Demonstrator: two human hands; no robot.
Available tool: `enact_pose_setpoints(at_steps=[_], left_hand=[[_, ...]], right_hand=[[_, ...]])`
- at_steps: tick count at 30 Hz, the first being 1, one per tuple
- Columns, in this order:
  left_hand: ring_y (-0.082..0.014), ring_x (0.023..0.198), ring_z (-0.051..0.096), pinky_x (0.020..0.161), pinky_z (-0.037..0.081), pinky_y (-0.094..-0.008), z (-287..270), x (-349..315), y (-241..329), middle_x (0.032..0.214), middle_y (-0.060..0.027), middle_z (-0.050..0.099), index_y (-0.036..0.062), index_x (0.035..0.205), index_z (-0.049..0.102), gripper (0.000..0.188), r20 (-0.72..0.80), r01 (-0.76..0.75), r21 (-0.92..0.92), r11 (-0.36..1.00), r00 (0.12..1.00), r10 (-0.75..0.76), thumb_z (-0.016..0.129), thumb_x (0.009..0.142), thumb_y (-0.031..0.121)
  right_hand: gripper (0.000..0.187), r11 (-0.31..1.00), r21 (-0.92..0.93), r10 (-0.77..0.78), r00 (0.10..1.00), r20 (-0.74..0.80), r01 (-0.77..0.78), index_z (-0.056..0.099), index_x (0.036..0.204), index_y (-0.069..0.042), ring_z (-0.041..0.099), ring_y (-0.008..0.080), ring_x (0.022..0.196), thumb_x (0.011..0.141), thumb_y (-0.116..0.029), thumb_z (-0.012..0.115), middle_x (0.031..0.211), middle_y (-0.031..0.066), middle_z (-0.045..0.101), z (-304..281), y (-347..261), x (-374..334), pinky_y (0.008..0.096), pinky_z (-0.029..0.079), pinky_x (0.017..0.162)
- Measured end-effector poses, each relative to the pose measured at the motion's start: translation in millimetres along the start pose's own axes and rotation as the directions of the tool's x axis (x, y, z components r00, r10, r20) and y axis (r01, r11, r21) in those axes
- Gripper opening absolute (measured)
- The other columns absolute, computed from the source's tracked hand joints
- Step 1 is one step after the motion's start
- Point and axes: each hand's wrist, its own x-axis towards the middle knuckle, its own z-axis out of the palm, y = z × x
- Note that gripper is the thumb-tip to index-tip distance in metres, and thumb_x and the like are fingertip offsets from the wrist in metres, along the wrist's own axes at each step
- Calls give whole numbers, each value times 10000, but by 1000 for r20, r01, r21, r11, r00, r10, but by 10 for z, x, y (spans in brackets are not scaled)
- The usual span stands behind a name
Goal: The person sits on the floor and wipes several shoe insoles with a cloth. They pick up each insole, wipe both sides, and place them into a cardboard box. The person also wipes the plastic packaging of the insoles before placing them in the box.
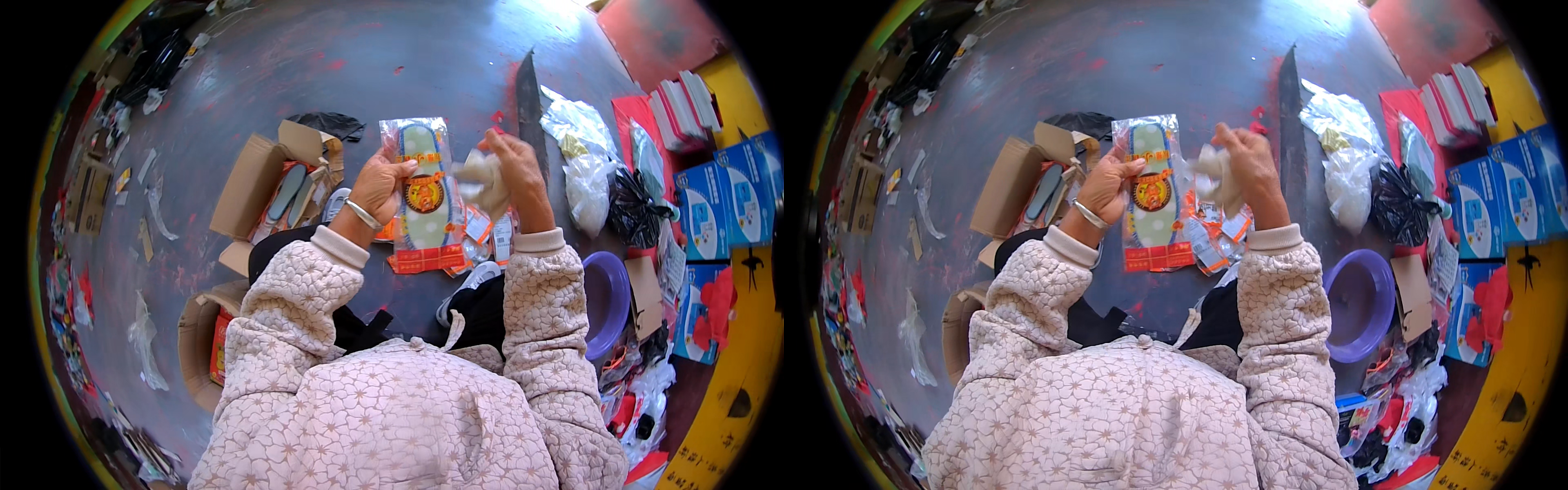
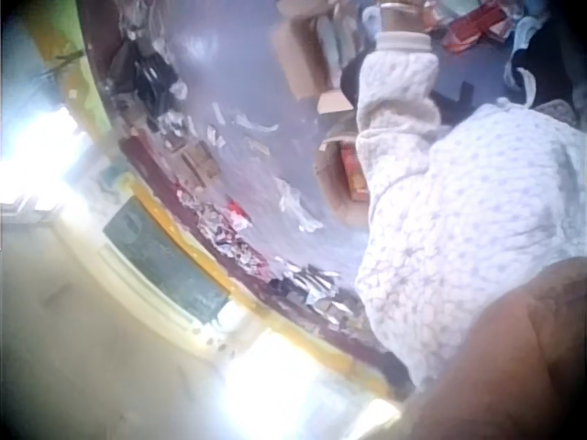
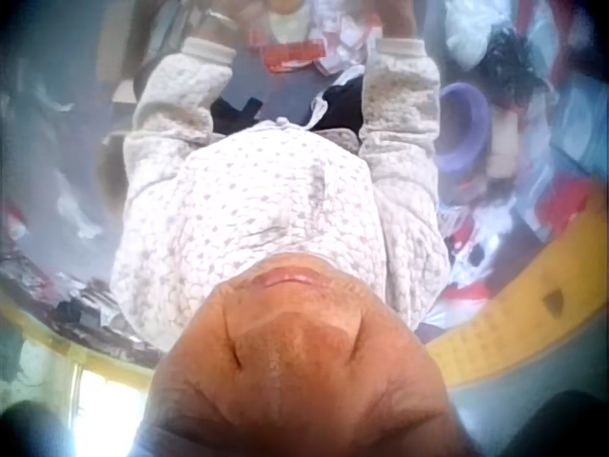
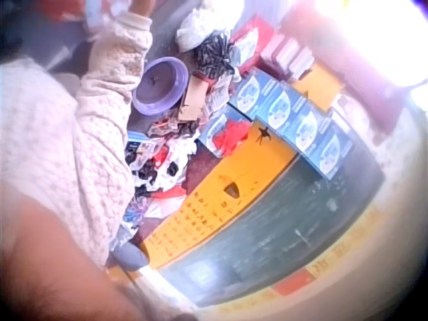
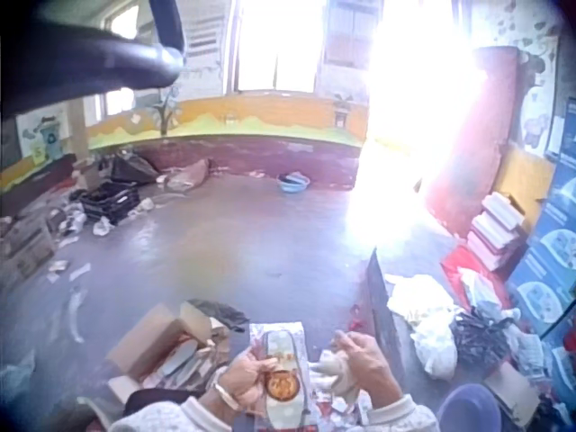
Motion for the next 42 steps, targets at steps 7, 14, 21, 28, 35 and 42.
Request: enact_pose_setpoints(at_steps=[7,14,21,28,35,42], left_hand=[[-179,805,552,789,450,-310,-164,310,396,903,-61,547,44,987,491,295,-359,-438,-257,862,871,335,490,728,-96],[-175,878,538,807,436,-322,320,152,311,1015,-77,523,18,1137,424,449,-420,-537,-202,819,803,423,454,713,-128],[-216,959,520,860,387,-444,293,84,338,975,-51,558,97,1033,522,325,-132,-413,-190,891,910,393,571,723,11],[-198,905,571,846,436,-422,317,-182,782,969,-56,599,55,1001,569,329,380,173,-133,976,918,-111,506,829,328],[-179,919,564,794,485,-311,154,-212,582,1022,-103,569,-2,1073,506,390,278,155,439,885,913,-298,646,759,184],[-188,922,576,825,458,-306,166,-253,423,1018,-123,581,-56,1088,497,402,212,168,412,896,938,-273,653,739,66]], right_hand=[[424,924,314,77,912,403,-216,533,1069,-16,558,122,667,824,-362,546,759,45,544,-145,152,-153,239,459,586],[351,740,584,12,875,484,-333,474,1071,0,601,192,803,812,-209,588,937,108,586,563,284,-594,291,497,678],[230,596,696,128,903,410,-401,526,1004,-19,621,216,708,845,-184,517,840,121,614,555,29,-329,329,518,651],[247,729,555,158,887,434,-401,549,961,36,624,244,676,772,-122,562,821,154,620,-353,-146,-223,338,517,627],[181,954,294,-24,960,279,-62,599,871,15,561,185,837,693,-15,615,914,88,548,-552,-85,-386,256,458,746],[170,953,210,179,964,196,-220,599,839,-28,557,142,736,712,-124,658,825,73,571,-554,-191,-252,273,469,655]])
